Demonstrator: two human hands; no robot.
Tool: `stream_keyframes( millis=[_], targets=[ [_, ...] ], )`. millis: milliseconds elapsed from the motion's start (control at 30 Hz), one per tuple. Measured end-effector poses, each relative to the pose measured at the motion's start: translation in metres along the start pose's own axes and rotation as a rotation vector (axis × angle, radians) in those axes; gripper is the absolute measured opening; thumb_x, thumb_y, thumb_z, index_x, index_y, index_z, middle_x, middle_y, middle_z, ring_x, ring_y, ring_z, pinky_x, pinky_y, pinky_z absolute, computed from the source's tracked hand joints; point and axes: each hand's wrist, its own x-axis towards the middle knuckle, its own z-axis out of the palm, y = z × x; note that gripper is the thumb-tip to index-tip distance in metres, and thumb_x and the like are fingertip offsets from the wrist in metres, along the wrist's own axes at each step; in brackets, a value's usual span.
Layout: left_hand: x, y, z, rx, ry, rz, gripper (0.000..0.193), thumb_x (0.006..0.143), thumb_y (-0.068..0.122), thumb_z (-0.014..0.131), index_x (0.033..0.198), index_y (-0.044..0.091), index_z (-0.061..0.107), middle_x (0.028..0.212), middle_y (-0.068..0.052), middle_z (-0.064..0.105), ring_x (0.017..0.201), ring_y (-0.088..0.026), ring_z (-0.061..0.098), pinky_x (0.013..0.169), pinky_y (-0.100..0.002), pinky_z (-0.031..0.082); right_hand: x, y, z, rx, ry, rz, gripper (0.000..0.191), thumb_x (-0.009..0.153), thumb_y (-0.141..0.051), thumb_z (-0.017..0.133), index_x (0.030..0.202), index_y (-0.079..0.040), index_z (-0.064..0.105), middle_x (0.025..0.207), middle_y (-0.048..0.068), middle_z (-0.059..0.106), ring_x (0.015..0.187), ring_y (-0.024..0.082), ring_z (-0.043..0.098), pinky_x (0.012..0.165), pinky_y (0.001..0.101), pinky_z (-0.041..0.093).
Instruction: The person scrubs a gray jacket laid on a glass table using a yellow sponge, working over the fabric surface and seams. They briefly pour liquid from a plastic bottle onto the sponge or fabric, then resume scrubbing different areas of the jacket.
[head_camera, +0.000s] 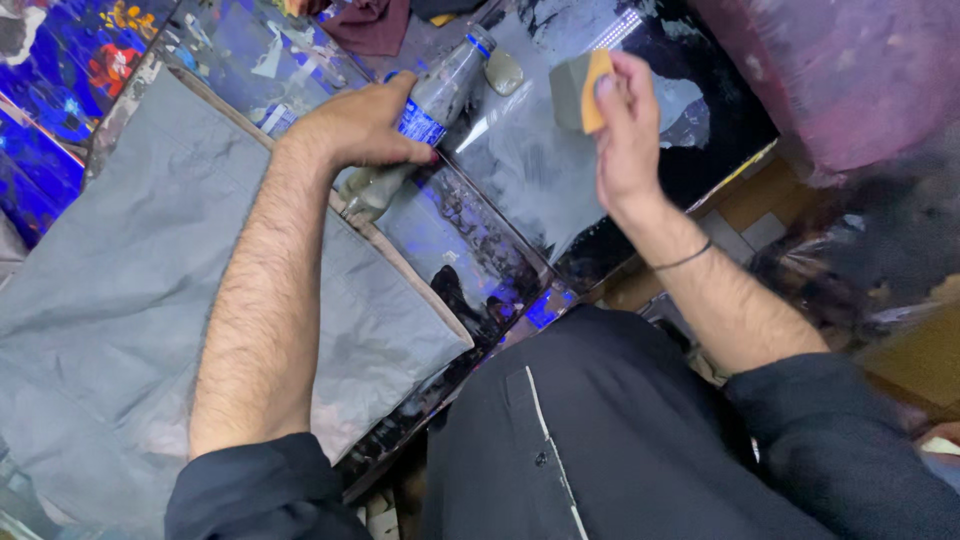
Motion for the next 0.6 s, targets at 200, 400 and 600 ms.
stream_keyframes(
  millis=[200, 400, 600],
  targets=[
    [-0.009, 0.001, -0.003, -0.12, 0.002, 0.178, 0.105, 0.074, 0.045, 0.083, 0.154, 0.001, 0.032, 0.133, -0.029, 0.061, 0.124, -0.041, 0.06, 0.102, -0.043, 0.048, 0.095, -0.027, 0.005, 0.059, -0.233, 0.531, 0.031, 0.108, -0.038, 0.052, 0.132, -0.018, 0.058, 0.113, 0.001, 0.073, 0.093, 0.016, 0.07, 0.069, 0.0315, 0.052],
    [-0.018, -0.006, -0.006, -0.237, -0.01, 0.166, 0.098, 0.074, 0.042, 0.083, 0.149, 0.001, 0.037, 0.128, -0.026, 0.064, 0.118, -0.036, 0.064, 0.099, -0.041, 0.05, 0.082, -0.023, 0.018, 0.217, -0.416, 0.79, 0.037, 0.107, -0.039, 0.054, 0.132, -0.013, 0.061, 0.11, 0.004, 0.073, 0.091, 0.019, 0.07, 0.066, 0.0349, 0.054],
    [-0.018, -0.056, -0.018, -0.579, 0.328, 0.152, 0.081, 0.082, 0.041, 0.086, 0.141, 0.002, 0.048, 0.128, -0.017, 0.068, 0.117, -0.025, 0.066, 0.1, -0.037, 0.052, 0.018, -0.04, -0.003, 0.153, -0.287, 0.555, 0.031, 0.11, -0.031, 0.054, 0.133, -0.01, 0.055, 0.117, 0.006, 0.068, 0.1, 0.019, 0.068, 0.076, 0.0354, 0.055]
  ],
)
